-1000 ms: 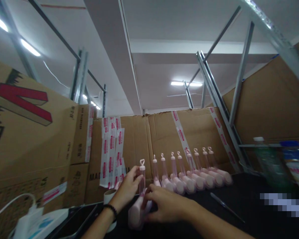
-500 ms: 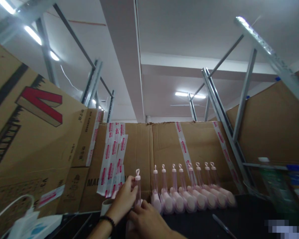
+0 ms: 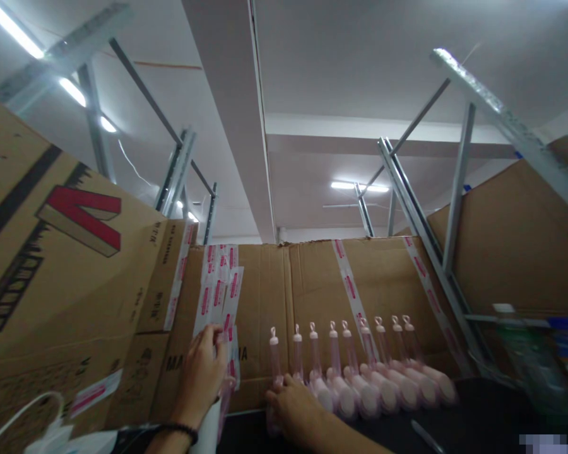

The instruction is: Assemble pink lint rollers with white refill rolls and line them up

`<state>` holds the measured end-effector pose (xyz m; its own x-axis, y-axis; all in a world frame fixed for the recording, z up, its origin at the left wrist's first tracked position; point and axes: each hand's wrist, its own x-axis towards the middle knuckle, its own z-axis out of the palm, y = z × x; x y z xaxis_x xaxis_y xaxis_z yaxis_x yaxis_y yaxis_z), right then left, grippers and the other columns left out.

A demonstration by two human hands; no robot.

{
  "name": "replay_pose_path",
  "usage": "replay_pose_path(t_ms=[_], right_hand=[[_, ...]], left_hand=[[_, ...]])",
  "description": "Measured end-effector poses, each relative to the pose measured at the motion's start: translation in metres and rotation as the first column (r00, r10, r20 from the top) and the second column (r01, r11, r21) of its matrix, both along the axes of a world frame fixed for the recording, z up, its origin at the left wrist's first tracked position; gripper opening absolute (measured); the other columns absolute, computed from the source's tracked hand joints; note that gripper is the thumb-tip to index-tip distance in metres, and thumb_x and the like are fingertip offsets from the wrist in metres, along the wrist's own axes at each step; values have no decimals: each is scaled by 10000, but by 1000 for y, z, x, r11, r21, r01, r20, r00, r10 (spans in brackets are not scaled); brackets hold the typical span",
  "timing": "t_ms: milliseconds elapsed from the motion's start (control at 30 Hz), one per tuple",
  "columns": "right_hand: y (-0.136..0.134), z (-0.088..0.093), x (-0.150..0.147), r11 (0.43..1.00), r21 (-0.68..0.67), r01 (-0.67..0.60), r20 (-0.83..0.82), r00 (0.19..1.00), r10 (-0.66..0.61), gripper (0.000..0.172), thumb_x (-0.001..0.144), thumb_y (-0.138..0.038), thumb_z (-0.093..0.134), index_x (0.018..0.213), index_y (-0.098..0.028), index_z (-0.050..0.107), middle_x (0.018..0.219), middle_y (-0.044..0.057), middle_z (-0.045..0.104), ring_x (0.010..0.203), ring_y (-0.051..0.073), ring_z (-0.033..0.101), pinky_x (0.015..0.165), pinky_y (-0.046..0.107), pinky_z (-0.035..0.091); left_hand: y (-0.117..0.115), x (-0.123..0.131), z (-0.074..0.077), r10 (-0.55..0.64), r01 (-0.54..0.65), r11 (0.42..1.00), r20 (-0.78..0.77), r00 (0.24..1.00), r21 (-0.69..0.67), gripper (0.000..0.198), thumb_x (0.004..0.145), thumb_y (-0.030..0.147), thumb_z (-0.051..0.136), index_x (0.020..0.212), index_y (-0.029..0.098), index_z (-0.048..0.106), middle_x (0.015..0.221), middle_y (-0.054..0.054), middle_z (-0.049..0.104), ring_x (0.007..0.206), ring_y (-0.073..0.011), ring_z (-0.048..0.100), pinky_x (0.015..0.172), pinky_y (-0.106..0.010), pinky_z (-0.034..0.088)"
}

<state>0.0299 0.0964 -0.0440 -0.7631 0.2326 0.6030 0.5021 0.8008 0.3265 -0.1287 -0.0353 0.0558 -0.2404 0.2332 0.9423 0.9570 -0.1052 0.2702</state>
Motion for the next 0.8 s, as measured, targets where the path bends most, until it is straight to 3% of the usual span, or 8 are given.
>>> replay_pose_path(t_ms=[133, 200, 367, 567, 700, 800], right_hand=[[-6, 1, 3, 1000, -21, -1, -35, 999, 1, 172, 804, -224, 597, 961, -183, 654, 963, 89, 716, 963, 275, 604, 837, 408, 496], [-10, 0, 3, 999, -33, 0, -62, 998, -2, 201, 790, -230, 607, 980, -180, 652, 993, 97, 713, 986, 289, 598, 853, 428, 488], [-16, -7, 1, 997, -70, 19, -137, 990, -28, 205, 833, -230, 557, 997, -158, 657, 1039, 123, 699, 1030, 315, 587, 922, 490, 441], [-22, -11, 4, 998, -58, -16, -206, 979, 3, 355, 811, -357, 636, 1093, -141, 631, 1230, 159, 611, 1183, 343, 506, 1005, 509, 392], [-34, -4, 1, 999, -2, -53, -247, 968, 51, 269, 844, -334, 559, 1023, -147, 632, 1058, 132, 661, 1039, 309, 564, 927, 475, 456], [-44, 0, -5, 997, 6, -75, -229, 971, 74, 217, 826, -283, 549, 971, -151, 642, 969, 120, 684, 971, 293, 590, 933, 480, 455]], left_hand=[[6, -37, -5, 59, -50, 997, 150, 987, -65, 212, 845, 315, 373, 936, 222, 541, 935, -123, 697, 913, -304, 662, 819, -391, 474], [12, -55, -10, 1, 29, 995, 292, 956, -100, 163, 800, 329, 445, 886, 235, 547, 883, -89, 714, 876, -282, 681, 774, -346, 488], [26, -84, -24, -51, 133, 979, 440, 897, -158, 182, 716, 372, 461, 697, 224, 563, 636, -64, 686, 729, -286, 693, 643, -329, 498], [35, -88, -41, -143, 332, 916, 593, 792, -223, 291, 555, 482, 534, 517, 195, 559, 472, -63, 589, 463, -226, 579, 452, -290, 399], [35, -81, -57, -177, 411, 880, 640, 747, -236, 438, 475, 601, 652, 488, 171, 574, 418, -56, 558, 391, -191, 508, 424, -265, 316], [36, -81, -68, -261, 538, 816, 696, 669, -212, 502, 429, 652, 718, 472, 176, 563, 413, -47, 564, 385, -174, 494, 445, -266, 330]])
